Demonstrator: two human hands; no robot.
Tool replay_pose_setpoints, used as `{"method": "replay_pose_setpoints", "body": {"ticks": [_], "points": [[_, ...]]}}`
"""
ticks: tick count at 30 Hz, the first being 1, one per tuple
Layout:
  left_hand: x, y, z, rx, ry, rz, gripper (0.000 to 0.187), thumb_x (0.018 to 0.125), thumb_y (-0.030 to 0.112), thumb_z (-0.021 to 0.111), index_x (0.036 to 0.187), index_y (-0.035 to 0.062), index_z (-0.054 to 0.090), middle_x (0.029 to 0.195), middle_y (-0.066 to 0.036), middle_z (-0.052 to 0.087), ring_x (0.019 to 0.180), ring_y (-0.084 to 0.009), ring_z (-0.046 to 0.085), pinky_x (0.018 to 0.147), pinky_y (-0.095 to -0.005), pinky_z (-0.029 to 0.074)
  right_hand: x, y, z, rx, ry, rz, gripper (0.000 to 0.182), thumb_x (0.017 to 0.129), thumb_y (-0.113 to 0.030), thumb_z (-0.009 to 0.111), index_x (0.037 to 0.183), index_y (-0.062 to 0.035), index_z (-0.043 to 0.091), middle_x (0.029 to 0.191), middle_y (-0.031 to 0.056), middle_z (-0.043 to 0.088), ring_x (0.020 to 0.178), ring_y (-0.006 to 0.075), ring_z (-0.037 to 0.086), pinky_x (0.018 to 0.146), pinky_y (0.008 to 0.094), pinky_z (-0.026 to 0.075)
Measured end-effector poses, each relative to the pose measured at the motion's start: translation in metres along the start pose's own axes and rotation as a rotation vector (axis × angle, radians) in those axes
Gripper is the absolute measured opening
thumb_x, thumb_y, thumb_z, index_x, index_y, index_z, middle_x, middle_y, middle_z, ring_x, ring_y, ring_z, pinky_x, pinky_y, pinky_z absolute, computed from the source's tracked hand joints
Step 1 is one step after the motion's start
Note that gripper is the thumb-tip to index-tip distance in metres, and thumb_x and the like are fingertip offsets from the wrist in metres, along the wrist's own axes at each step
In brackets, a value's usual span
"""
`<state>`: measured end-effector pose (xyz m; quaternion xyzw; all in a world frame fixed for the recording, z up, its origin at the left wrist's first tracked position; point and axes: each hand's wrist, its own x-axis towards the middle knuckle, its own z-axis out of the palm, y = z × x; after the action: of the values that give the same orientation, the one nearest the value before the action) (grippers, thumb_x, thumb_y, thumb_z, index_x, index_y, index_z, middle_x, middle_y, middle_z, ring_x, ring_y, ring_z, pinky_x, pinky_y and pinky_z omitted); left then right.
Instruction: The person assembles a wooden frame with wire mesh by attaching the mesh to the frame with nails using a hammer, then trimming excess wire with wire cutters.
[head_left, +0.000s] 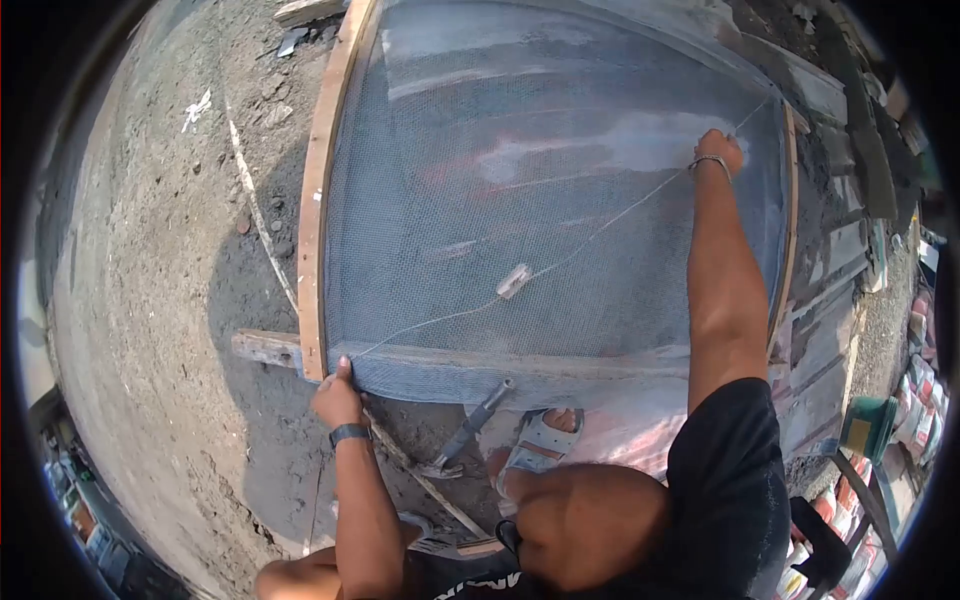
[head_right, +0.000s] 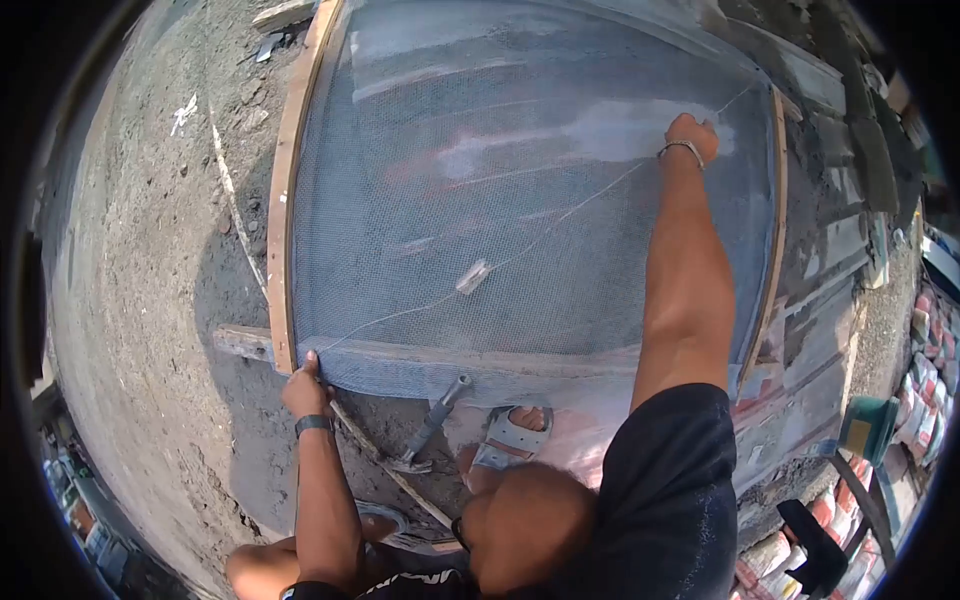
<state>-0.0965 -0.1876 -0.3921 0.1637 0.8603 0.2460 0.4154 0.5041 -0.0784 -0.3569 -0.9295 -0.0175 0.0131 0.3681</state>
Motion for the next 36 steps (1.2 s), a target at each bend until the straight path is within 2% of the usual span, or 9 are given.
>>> {"method": "replay_pose_setpoints", "body": {"ticks": [1,2,5,8,17,24,27,30,36], "points": [[-0.005,0.005,0.002,-0.069,0.011,-0.029,0.028,0.082,0.021,0.071,0.07,-0.0019,0.061,0.058,-0.003,0.053,0.043,-0.0126,0.045,0.037,-0.0269,0.035,-0.011,-0.009,-0.006,0.081,-0.047,0.065,0.053,0.075,-0.016,0.052,0.126,-0.0033,0.056,0.113,0.0189,0.064,0.095,0.0289,0.066,0.085,0.0359,0.052],[0.0,0.001,0.0,-0.034,0.017,-0.018,0.029,0.081,0.021,0.072,0.069,-0.0024,0.061,0.056,-0.003,0.053,0.041,-0.0125,0.044,0.037,-0.0272,0.035,0.025,0.015,0.015,0.036,0.061,-0.036,0.044,0.072,-0.013,0.055,0.113,-0.0002,0.063,0.076,0.0115,0.068,0.061,0.0193,0.065,0.058,0.031,0.05],[-0.001,-0.001,0.002,-0.047,0.049,0.019,0.03,0.079,0.02,0.074,0.066,-0.0042,0.062,0.055,-0.005,0.056,0.041,-0.0126,0.045,0.04,-0.028,0.036,0.043,0.022,0.027,0.394,-0.039,0.116,0.021,0.079,-0.011,0.057,0.093,0.0021,0.064,0.075,0.0165,0.066,0.065,0.0245,0.064,0.056,0.036,0.049],[-0.001,0.0,0.002,-0.055,0.059,0.026,0.028,0.079,0.017,0.075,0.066,-0.0045,0.063,0.057,-0.006,0.057,0.044,-0.0126,0.047,0.042,-0.0286,0.037,0.024,0.006,0.005,0.004,-0.183,-0.014,0.055,0.076,-0.007,0.055,0.131,-0.0029,0.05,0.079,0.0141,0.067,0.061,0.0177,0.063,0.051,0.029,0.047],[0.005,-0.009,0.001,-0.092,-0.014,0.063,0.028,0.08,0.022,0.074,0.069,-0.0012,0.062,0.063,-0.005,0.06,0.045,-0.0115,0.049,0.041,-0.0253,0.04,0.055,0.007,-0.012,0.57,-0.373,-0.097,0.051,0.089,-0.007,0.046,0.138,0.0003,0.033,0.098,0.0166,0.066,0.062,0.014,0.057,0.053,0.0274,0.046],[0.002,-0.013,-0.005,-0.157,-0.074,0.075,0.029,0.077,0.025,0.078,0.073,0.0004,0.062,0.062,-0.001,0.057,0.045,-0.0091,0.047,0.041,-0.0242,0.04,-0.012,-0.052,-0.208,0.87,-0.561,-0.462,0.038,0.095,-0.006,0.045,0.132,0.0022,0.041,0.084,0.0085,0.056,0.06,0.0119,0.041,0.058,0.024,0.038],[-0.004,-0.009,-0.02,-0.125,-0.22,0.12,0.034,0.072,0.025,0.082,0.08,-0.0021,0.064,0.062,-0.001,0.058,0.051,-0.0067,0.049,0.046,-0.0209,0.04,-0.066,-0.053,-0.298,0.731,-0.643,-0.578,0.038,0.094,-0.008,0.045,0.132,0.0002,0.043,0.082,0.0077,0.056,0.06,0.0122,0.043,0.059,0.0252,0.039],[-0.002,-0.015,-0.036,-0.062,-0.637,0.261,0.037,0.07,0.029,0.083,0.082,-0.0002,0.063,0.061,0.002,0.056,0.051,-0.005,0.048,0.046,-0.0204,0.039,-0.151,-0.044,-0.364,0.347,-0.809,-0.699,0.038,0.093,-0.01,0.046,0.131,-0.0017,0.045,0.08,0.007,0.056,0.061,0.0125,0.045,0.06,0.0263,0.041],[0.013,-0.012,-0.05,-0.07,-0.847,0.254,0.016,0.084,0.013,0.059,0.095,0.0016,0.058,0.063,0.007,0.042,0.049,-0.0046,0.037,0.049,-0.023,0.037,-0.296,-0.055,-0.396,-0.434,-1.123,-0.98,0.039,0.092,-0.014,0.047,0.13,-0.0056,0.05,0.077,0.0055,0.056,0.063,0.0132,0.049,0.063,0.0286,0.044]]}}
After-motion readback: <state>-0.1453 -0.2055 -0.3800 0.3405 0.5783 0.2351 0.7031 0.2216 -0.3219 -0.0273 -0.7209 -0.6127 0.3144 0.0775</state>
